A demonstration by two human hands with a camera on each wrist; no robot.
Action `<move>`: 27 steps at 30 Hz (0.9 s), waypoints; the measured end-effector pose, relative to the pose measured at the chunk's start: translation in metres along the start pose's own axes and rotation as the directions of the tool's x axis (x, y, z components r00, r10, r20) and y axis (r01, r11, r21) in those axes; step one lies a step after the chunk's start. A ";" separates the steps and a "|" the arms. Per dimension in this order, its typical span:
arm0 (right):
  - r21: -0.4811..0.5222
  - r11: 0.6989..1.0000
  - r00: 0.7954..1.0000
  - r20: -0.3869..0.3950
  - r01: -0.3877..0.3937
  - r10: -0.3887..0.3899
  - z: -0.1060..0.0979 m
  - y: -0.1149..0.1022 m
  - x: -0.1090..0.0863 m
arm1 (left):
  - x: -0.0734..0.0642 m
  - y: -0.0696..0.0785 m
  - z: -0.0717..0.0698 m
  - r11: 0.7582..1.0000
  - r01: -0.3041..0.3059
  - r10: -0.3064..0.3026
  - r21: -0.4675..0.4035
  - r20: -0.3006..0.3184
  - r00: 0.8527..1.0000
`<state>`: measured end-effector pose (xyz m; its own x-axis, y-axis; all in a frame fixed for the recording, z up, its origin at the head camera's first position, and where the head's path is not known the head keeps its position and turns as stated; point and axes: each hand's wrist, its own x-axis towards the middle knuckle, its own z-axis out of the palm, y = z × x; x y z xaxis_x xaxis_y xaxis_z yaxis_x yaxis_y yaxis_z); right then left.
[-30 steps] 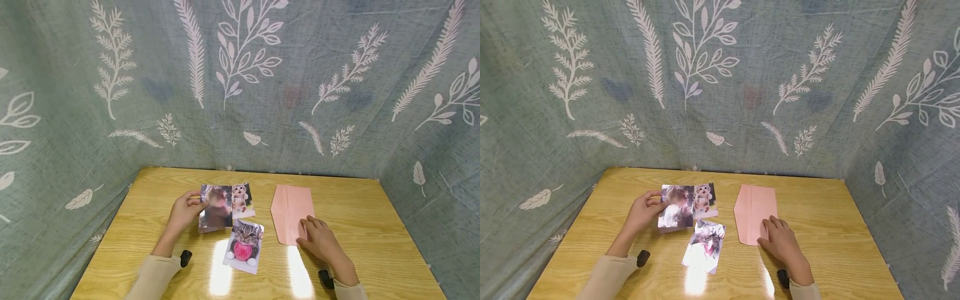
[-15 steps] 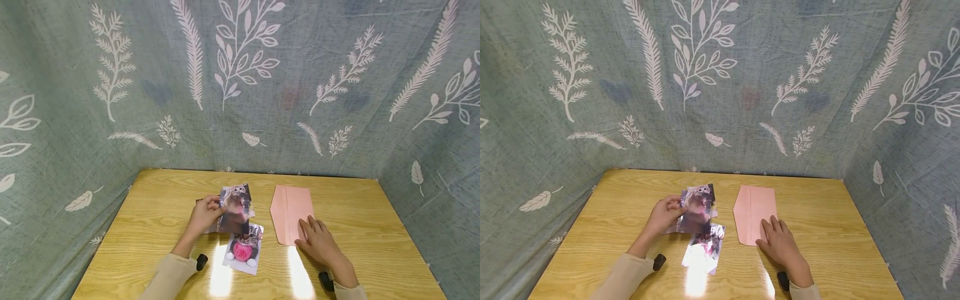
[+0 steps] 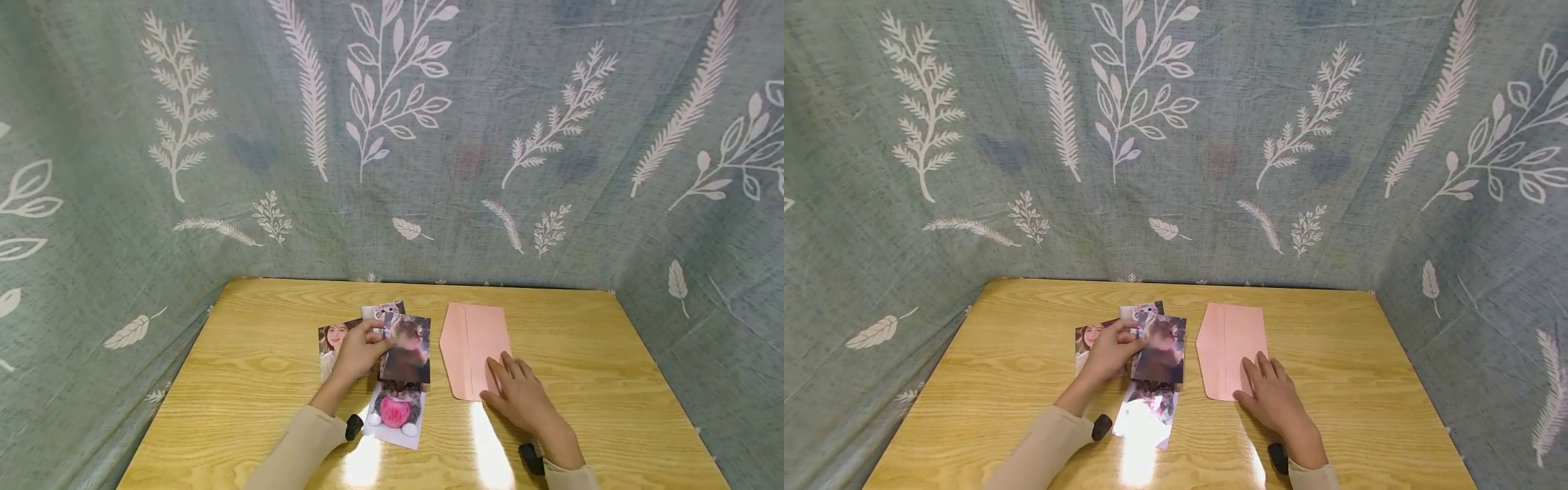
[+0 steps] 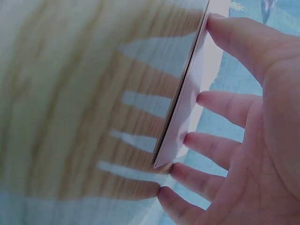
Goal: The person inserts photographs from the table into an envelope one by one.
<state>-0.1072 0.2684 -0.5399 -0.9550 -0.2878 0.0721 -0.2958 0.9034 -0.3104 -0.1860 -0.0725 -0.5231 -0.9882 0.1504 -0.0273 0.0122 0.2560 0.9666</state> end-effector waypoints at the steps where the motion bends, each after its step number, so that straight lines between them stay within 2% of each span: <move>1: -0.001 1.000 1.000 0.001 -0.001 0.001 0.000 0.000 0.000 | 0.002 0.000 0.003 1.000 -0.006 0.006 -0.002 0.005 1.000; 7: 0.005 1.000 1.000 0.020 -0.013 0.013 -0.001 -0.001 0.000 | 0.010 -0.002 0.020 1.000 -0.024 0.024 0.000 0.016 1.000; 11: 0.000 1.000 1.000 0.021 -0.009 0.009 0.000 -0.001 0.001 | 0.015 -0.001 0.027 0.998 -0.041 0.040 0.042 0.026 0.999; 27: -0.002 0.996 0.991 0.108 -0.085 0.085 -0.006 -0.002 -0.003 | 0.022 0.002 0.040 0.995 -0.006 0.002 0.101 0.038 0.999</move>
<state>-0.1041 0.2691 -0.5339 -0.9684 -0.2427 -0.0572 -0.2134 0.9253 -0.3134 -0.2011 -0.0300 -0.5317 -0.9817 0.1874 -0.0348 0.0337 0.3501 0.9361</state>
